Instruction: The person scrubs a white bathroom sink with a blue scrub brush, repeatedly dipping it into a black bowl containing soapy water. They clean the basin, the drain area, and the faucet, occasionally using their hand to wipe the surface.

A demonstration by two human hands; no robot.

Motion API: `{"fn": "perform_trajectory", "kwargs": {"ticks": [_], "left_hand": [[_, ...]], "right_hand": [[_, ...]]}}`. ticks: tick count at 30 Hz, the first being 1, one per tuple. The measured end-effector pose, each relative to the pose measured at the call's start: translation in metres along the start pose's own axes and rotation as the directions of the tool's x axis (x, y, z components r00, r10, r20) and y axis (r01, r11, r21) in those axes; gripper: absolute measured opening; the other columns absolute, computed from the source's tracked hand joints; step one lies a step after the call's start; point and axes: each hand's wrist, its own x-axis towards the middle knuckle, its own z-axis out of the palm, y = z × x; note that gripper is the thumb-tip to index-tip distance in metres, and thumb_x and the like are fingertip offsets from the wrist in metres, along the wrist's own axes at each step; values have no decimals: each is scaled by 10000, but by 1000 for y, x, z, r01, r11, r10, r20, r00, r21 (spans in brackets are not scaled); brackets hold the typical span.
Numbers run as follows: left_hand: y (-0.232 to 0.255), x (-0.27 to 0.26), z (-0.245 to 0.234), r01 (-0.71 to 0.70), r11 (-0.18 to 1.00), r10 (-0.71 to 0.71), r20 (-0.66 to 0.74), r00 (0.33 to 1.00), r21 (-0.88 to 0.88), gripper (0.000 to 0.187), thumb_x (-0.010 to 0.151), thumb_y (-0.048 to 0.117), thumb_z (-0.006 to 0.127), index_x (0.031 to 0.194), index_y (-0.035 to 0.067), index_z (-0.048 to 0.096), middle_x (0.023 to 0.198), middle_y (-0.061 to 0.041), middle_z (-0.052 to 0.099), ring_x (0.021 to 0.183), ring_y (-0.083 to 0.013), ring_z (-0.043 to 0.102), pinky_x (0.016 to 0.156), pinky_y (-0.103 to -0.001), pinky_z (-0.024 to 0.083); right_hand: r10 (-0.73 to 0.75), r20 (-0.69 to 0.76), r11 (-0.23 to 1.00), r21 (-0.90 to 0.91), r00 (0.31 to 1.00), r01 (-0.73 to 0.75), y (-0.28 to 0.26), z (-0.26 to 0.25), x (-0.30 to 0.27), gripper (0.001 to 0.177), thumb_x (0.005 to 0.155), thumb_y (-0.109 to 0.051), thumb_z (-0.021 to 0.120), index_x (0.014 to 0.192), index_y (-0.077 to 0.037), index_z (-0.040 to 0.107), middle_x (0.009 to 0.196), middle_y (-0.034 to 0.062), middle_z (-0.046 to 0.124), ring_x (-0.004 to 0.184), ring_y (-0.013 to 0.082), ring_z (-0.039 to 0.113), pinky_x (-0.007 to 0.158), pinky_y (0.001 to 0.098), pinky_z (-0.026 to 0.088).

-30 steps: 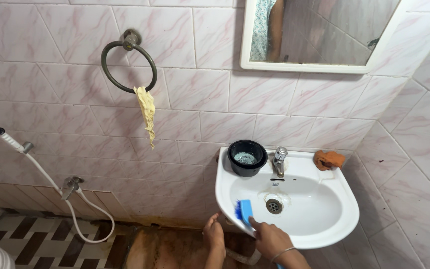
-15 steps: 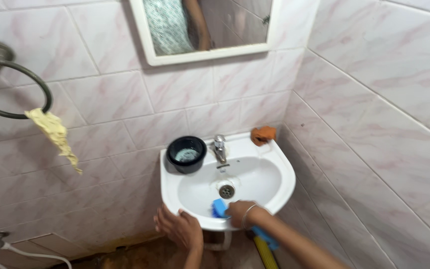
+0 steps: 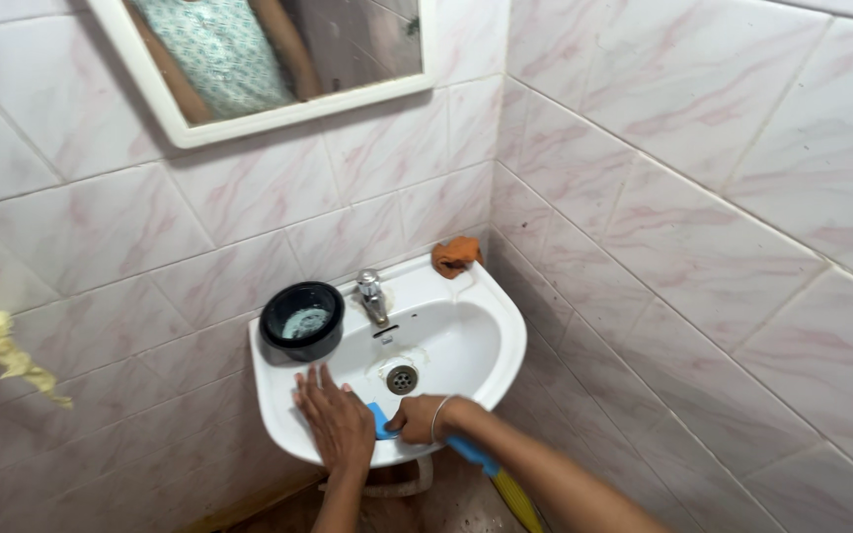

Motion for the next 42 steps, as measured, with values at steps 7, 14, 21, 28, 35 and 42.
{"fn": "perform_trajectory", "kwargs": {"ticks": [7,14,21,28,35,42], "left_hand": [[8,-4,-6,-70,994,66,-51,997,-86,481,996,97,445,1460,-18,391,1526,-186,427,1539,-338,248,1292,-497,147],[6,-5,-6,11,994,-21,-91,996,-112,475,972,93,464,1426,-41,418,1507,-194,439,1522,-357,258,1273,-515,134],[3,1,-3,45,996,-49,-54,997,-78,464,992,124,462,1426,-36,422,1495,-190,453,1524,-340,259,1282,-510,134],[-3,2,1,81,990,-79,22,997,-113,507,964,215,497,1412,-8,418,1460,-192,461,1504,-332,258,1258,-509,130],[-1,4,-11,22,985,9,178,984,-170,553,925,276,561,1392,13,426,1433,-167,484,1503,-318,258,1277,-486,106],[0,0,-19,58,949,-6,168,986,-309,476,937,285,553,1328,16,508,1382,-175,544,1466,-334,337,1263,-484,131]], "right_hand": [[400,-55,821,-423,915,-384,52,-80,-46,361,868,-236,599,1153,-76,753,1067,162,792,944,266,789,852,389,600],[244,24,960,-147,970,-238,-8,-28,-8,389,835,-221,582,1099,14,745,1062,240,759,964,327,762,857,421,591],[392,76,893,-270,917,-359,30,-59,-13,377,882,-258,556,1003,34,761,885,256,761,820,330,778,755,445,586],[495,13,851,-206,869,-482,97,-69,-10,455,975,-334,497,1036,26,769,896,234,765,770,304,791,727,421,633],[226,116,954,-227,967,-196,25,-17,30,395,950,-273,500,1143,-6,718,1068,244,745,877,341,760,801,420,585],[182,148,959,-246,972,-142,-4,-18,35,423,958,-266,423,1221,-132,725,1109,211,708,878,344,754,799,434,590]]}}
